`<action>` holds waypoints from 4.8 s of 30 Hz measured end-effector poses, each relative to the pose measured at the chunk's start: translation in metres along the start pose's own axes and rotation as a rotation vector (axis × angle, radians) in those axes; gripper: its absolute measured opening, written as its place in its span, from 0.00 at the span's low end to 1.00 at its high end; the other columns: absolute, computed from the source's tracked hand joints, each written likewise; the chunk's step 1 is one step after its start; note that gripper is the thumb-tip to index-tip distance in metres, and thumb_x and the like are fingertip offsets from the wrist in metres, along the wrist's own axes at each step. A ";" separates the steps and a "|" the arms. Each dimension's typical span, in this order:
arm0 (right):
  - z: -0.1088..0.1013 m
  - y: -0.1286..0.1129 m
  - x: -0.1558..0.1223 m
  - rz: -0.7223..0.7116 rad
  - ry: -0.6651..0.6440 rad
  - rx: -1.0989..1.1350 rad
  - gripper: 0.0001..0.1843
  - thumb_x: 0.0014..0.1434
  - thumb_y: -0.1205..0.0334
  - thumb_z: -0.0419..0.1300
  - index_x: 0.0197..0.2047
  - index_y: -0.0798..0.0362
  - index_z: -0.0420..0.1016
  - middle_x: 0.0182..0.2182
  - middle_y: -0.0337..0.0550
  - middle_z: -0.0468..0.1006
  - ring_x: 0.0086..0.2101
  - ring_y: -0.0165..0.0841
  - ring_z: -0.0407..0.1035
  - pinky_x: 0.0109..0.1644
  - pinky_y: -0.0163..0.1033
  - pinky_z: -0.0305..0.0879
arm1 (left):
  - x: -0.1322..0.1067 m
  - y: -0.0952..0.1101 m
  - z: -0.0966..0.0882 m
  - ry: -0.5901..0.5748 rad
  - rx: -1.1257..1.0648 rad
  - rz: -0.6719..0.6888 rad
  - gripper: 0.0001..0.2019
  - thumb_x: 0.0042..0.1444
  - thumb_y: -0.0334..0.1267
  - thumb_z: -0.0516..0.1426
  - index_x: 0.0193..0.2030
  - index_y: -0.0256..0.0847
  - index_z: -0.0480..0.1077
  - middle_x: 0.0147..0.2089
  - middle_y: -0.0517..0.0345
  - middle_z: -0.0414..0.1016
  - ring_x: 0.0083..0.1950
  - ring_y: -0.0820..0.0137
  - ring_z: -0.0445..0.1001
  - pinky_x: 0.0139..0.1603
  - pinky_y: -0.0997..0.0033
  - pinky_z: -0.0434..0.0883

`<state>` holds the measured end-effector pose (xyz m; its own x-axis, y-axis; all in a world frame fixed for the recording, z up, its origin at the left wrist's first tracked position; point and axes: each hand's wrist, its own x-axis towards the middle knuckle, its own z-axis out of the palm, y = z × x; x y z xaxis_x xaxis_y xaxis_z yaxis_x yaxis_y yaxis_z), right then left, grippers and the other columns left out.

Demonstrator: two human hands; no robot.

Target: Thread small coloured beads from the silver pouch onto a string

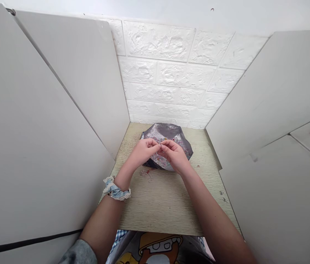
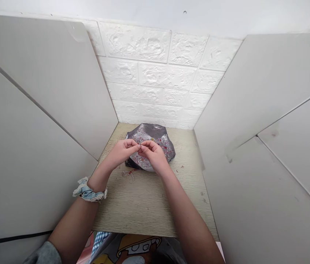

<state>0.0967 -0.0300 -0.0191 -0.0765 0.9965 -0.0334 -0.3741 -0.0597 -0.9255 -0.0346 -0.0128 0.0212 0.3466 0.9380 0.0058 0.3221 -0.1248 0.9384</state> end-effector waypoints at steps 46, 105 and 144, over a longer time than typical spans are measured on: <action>-0.010 0.023 0.004 -0.159 0.014 -1.459 0.09 0.53 0.63 0.50 0.31 0.52 0.72 0.29 0.42 0.65 0.30 0.29 0.61 0.36 0.34 0.56 | 0.000 -0.003 -0.006 -0.101 -0.570 -0.079 0.08 0.50 0.40 0.51 0.27 0.36 0.62 0.17 0.68 0.48 0.14 0.85 0.50 0.14 0.83 0.50; -0.001 -0.001 -0.003 0.023 0.008 -0.014 0.09 0.41 0.60 0.62 0.27 0.53 0.70 0.26 0.36 0.72 0.30 0.25 0.67 0.43 0.37 0.63 | 0.000 0.000 0.001 -0.098 -0.101 -0.096 0.13 0.45 0.42 0.52 0.17 0.37 0.58 0.13 0.67 0.51 0.14 0.81 0.51 0.14 0.80 0.49; 0.003 0.006 -0.011 -0.236 -0.137 -1.637 0.15 0.57 0.62 0.45 0.28 0.54 0.70 0.32 0.44 0.65 0.30 0.29 0.58 0.28 0.33 0.49 | 0.003 -0.002 0.001 0.055 -0.448 -0.095 0.07 0.47 0.39 0.52 0.26 0.38 0.59 0.14 0.71 0.47 0.13 0.84 0.46 0.12 0.83 0.45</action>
<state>0.0931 -0.0412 -0.0230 -0.2717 0.9566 0.1052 0.9090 0.2910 -0.2982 -0.0336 -0.0104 0.0195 0.2832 0.9556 -0.0808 -0.0665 0.1036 0.9924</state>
